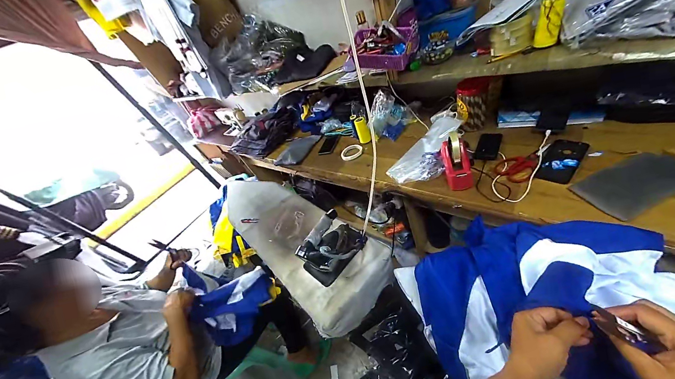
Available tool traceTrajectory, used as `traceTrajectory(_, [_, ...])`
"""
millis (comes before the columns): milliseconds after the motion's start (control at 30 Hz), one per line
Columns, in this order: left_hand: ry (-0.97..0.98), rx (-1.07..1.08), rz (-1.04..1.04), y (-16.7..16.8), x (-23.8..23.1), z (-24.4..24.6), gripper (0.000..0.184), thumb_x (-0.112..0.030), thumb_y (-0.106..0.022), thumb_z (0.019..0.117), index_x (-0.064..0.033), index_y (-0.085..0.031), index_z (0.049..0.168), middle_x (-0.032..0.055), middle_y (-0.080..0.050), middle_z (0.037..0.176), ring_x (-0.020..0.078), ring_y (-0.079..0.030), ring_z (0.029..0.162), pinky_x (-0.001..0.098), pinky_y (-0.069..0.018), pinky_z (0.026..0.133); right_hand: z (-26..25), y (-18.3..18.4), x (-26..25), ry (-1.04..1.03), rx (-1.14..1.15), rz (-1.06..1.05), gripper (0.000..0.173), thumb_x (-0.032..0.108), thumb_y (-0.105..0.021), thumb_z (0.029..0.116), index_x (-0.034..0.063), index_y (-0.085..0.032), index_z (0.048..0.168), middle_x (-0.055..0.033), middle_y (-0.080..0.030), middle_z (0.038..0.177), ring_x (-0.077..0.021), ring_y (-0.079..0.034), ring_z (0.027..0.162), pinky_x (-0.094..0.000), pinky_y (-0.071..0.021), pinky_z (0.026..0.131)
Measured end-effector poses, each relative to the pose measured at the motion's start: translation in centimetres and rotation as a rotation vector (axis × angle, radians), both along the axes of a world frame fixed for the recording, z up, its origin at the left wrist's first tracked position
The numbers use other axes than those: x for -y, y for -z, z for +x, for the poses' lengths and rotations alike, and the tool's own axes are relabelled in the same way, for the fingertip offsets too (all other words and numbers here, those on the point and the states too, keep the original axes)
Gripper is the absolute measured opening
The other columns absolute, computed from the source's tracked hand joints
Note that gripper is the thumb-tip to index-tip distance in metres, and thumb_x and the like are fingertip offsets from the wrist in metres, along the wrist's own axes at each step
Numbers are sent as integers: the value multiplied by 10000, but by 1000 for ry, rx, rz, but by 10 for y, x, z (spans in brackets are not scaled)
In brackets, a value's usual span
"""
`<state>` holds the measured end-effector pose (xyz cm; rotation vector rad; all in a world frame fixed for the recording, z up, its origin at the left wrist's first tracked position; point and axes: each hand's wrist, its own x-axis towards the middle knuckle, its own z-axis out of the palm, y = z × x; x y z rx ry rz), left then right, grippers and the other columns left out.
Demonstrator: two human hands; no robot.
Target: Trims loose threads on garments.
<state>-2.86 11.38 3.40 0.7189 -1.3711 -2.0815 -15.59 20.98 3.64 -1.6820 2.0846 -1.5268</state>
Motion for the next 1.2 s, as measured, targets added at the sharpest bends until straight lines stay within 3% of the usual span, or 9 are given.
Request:
traceTrajectory(133, [7, 48, -158, 7, -1, -2, 83, -27, -664, 936, 52, -678, 915, 3, -664, 791, 21, -614, 737, 223, -529, 746, 1, 4, 2, 85, -168, -50, 193, 106, -579, 872, -43, -701, 875, -154, -653, 786, -195, -622, 708, -285, -503, 644])
traceTrajectory(200, [12, 60, -194, 7, 1, -2, 96, -40, -662, 940, 41, -673, 889, -4, -657, 771, 19, -613, 727, 225, -528, 738, 1, 8, 6, 128, -134, -79, 208, 148, -579, 868, -24, -695, 853, -117, -640, 758, -140, -597, 684, -239, -485, 627])
traceTrajectory(333, [16, 48, -124, 2, -1, -4, 129, -44, -634, 966, 9, -650, 850, -8, -678, 778, 52, -669, 781, 273, -571, 821, -1, 1, 2, 89, 335, 23, 149, 152, -665, 932, 4, -684, 922, 3, -659, 810, 25, -586, 704, -150, -501, 656])
traceTrajectory(400, [6, 29, -84, 3, -1, -4, 125, -27, -620, 963, -6, -658, 845, -13, -693, 792, 65, -685, 798, 286, -580, 842, -3, -5, 1, 72, 513, 37, 108, 133, -686, 931, 26, -682, 945, 36, -661, 824, 28, -591, 708, -154, -503, 653])
traceTrajectory(467, [-7, 10, -28, 3, 2, -4, 134, -4, -600, 964, -15, -655, 842, -1, -703, 816, 81, -696, 822, 295, -582, 865, -6, -8, -5, 82, 569, 12, 201, 159, -731, 899, 28, -666, 1038, 33, -665, 838, 9, -611, 715, -156, -520, 650])
traceTrajectory(567, [-31, -8, 63, -1, 4, -5, 167, 29, -565, 980, -22, -639, 839, 19, -713, 843, 93, -702, 836, 284, -582, 874, -8, -6, -20, 157, 477, 40, 364, 264, -757, 874, 46, -652, 1146, 28, -675, 874, -7, -617, 722, -168, -524, 632])
traceTrajectory(733, [-50, -16, 145, -7, 4, -6, 206, 60, -538, 987, -27, -630, 825, 21, -720, 830, 92, -708, 827, 273, -584, 868, 2, 12, -36, 289, 239, 66, 297, 281, -771, 867, 57, -748, 1061, -9, -716, 941, -15, -591, 709, -178, -490, 611])
traceTrajectory(1000, [-15, -28, 129, -7, 2, -5, 220, 72, -551, 976, -20, -653, 805, 28, -724, 805, 95, -711, 802, 273, -590, 856, 9, 17, -34, 288, 322, 22, 232, 242, -783, 854, 64, -757, 1000, 6, -727, 928, 27, -585, 695, -130, -472, 596])
traceTrajectory(1200, [6, 1, 48, -7, 3, -2, 206, 60, -567, 972, -18, -664, 809, 16, -722, 791, 89, -713, 792, 272, -592, 850, 10, 15, -34, 330, 186, 41, 262, 319, -755, 878, 89, -781, 1002, 5, -733, 926, -16, -621, 731, -188, -506, 628])
